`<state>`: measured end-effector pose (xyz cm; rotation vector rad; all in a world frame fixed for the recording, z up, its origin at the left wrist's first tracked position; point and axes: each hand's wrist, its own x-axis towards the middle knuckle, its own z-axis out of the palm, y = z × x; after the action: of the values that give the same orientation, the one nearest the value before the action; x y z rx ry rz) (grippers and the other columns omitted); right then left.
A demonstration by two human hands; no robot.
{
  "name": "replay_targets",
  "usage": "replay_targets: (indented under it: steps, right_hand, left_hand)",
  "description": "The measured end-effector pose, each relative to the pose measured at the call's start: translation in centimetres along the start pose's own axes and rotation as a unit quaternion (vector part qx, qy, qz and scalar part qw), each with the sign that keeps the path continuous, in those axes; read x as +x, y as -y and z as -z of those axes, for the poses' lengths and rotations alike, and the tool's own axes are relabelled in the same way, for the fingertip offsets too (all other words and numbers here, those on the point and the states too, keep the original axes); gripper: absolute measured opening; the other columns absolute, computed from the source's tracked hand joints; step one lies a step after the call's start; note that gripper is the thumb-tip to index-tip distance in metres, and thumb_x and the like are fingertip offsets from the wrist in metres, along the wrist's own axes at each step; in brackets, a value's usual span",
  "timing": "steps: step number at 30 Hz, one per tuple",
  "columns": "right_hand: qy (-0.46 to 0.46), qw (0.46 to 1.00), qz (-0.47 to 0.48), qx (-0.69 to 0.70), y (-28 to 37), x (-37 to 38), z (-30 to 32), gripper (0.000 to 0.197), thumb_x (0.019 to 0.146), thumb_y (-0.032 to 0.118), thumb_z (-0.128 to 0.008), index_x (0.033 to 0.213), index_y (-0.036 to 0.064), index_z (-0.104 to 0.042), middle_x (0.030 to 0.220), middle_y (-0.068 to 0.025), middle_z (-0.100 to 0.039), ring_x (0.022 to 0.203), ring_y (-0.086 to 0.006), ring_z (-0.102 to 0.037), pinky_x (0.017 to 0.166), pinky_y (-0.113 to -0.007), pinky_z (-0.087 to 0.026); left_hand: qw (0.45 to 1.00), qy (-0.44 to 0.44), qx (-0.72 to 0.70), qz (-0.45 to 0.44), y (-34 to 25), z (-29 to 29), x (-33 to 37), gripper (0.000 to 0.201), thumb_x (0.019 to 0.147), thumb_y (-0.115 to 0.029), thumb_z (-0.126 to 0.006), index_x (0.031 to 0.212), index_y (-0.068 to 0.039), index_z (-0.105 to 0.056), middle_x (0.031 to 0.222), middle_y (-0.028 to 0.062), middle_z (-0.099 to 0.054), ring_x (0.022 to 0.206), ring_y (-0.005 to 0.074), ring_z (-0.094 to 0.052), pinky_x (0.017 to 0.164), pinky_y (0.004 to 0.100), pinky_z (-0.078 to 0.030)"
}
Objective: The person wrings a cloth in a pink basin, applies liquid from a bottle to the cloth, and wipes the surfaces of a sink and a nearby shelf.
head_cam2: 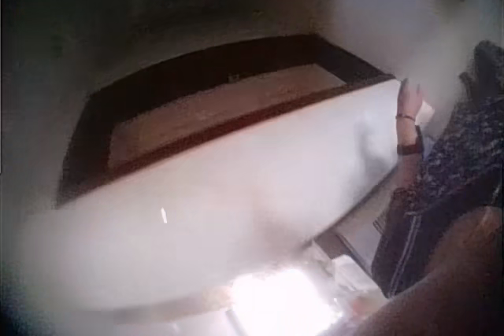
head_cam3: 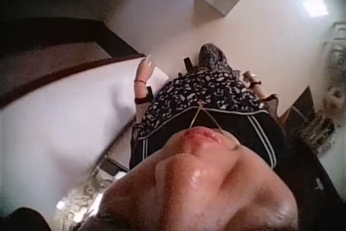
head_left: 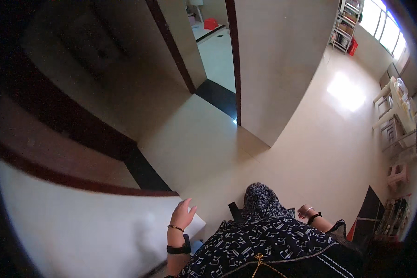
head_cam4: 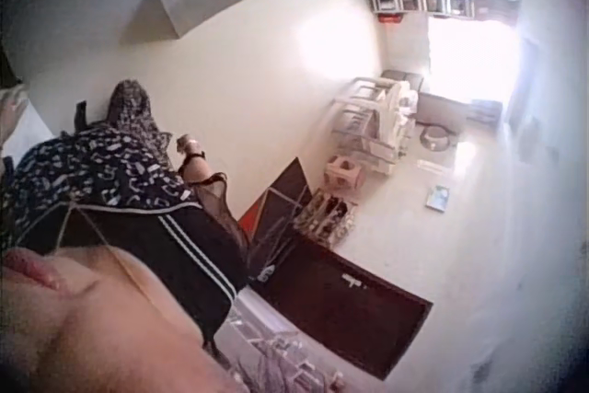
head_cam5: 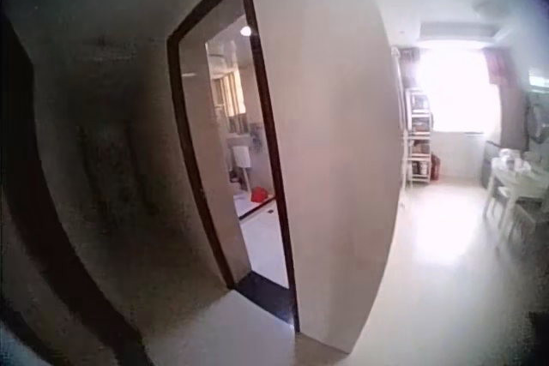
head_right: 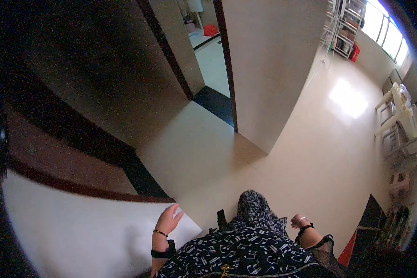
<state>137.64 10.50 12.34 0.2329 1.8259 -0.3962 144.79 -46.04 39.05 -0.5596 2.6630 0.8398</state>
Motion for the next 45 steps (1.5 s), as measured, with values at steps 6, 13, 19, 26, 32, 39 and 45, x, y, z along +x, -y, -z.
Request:
replay_targets:
  steps: [6,13,19,26,32,39,45]
  right_hand:
    - [-0.008,0.978,-0.102,0.181,8.6,6.9,8.1,0.028,0.083,0.026,-0.045,0.072,0.0077,-0.062,0.070,-0.0056,-0.064,0.057,-0.0177,-0.060,0.051,-0.032,-0.048]
    - [-0.305,0.733,0.445,-0.414,35.5,16.4,25.4,0.013,0.067,0.020,-0.058,0.069,0.0084,-0.064,0.070,-0.0116,-0.061,0.072,-0.0233,-0.059,0.064,-0.036,-0.047]
    - [-0.206,0.914,0.348,-0.022,65.9,6.7,31.3,0.024,0.079,0.022,-0.045,0.078,0.0034,-0.061,0.074,-0.0177,-0.061,0.065,-0.0312,-0.059,0.061,-0.041,-0.046]
    - [-0.167,0.958,0.205,-0.109,63.7,12.7,38.0,0.027,0.073,0.021,-0.050,0.090,0.0060,-0.063,0.087,-0.0153,-0.063,0.081,-0.0325,-0.059,0.074,-0.038,-0.047]
    - [-0.254,0.954,0.154,0.034,63.1,18.8,52.0,0.022,0.074,0.021,-0.054,0.090,0.0074,-0.063,0.079,-0.0105,-0.062,0.067,-0.0241,-0.060,0.048,-0.035,-0.048]
    - [-0.257,0.928,0.157,0.218,55.5,37.6,66.4,0.015,0.078,0.011,-0.050,0.066,0.0033,-0.055,0.060,-0.0086,-0.057,0.049,-0.0203,-0.056,0.041,-0.033,-0.042]
    - [-0.290,0.931,0.070,0.213,58.1,39.8,79.5,0.019,0.074,0.017,-0.055,0.083,0.0013,-0.059,0.067,-0.0137,-0.060,0.057,-0.0267,-0.059,0.052,-0.037,-0.046]
  left_hand:
    - [1.000,-0.003,0.008,0.026,-2.2,6.6,14.4,0.044,0.080,-0.026,-0.054,0.116,-0.001,-0.046,0.112,0.0175,-0.051,0.103,0.0295,-0.050,0.087,0.0362,-0.041]
    - [0.992,-0.070,-0.082,0.059,-2.8,14.7,23.9,0.044,0.080,-0.028,-0.056,0.114,-0.002,-0.049,0.106,0.0175,-0.055,0.098,0.0274,-0.054,0.084,0.0349,-0.042]
    - [0.988,-0.060,-0.120,0.077,2.1,21.3,35.0,0.042,0.080,-0.027,-0.057,0.113,-0.003,-0.051,0.103,0.0160,-0.058,0.095,0.0242,-0.056,0.083,0.0335,-0.043]
    - [0.999,0.005,-0.033,0.022,-4.0,15.9,52.5,0.040,0.080,-0.027,-0.055,0.113,-0.004,-0.051,0.103,0.0153,-0.057,0.096,0.0252,-0.055,0.084,0.0337,-0.042]
    - [0.985,0.053,-0.142,-0.086,-11.6,14.9,70.7,0.037,0.081,-0.024,-0.056,0.112,-0.004,-0.052,0.104,0.0147,-0.058,0.098,0.0238,-0.055,0.084,0.0328,-0.043]
    - [0.951,0.124,-0.267,-0.091,-23.0,13.3,86.1,0.032,0.082,-0.015,-0.057,0.111,-0.003,-0.053,0.100,0.0105,-0.060,0.092,0.0158,-0.056,0.081,0.0279,-0.044]
    - [0.943,0.131,-0.287,-0.104,-28.7,14.3,99.2,0.030,0.085,-0.014,-0.054,0.111,0.000,-0.053,0.100,0.0081,-0.059,0.093,0.0138,-0.055,0.082,0.0256,-0.042]
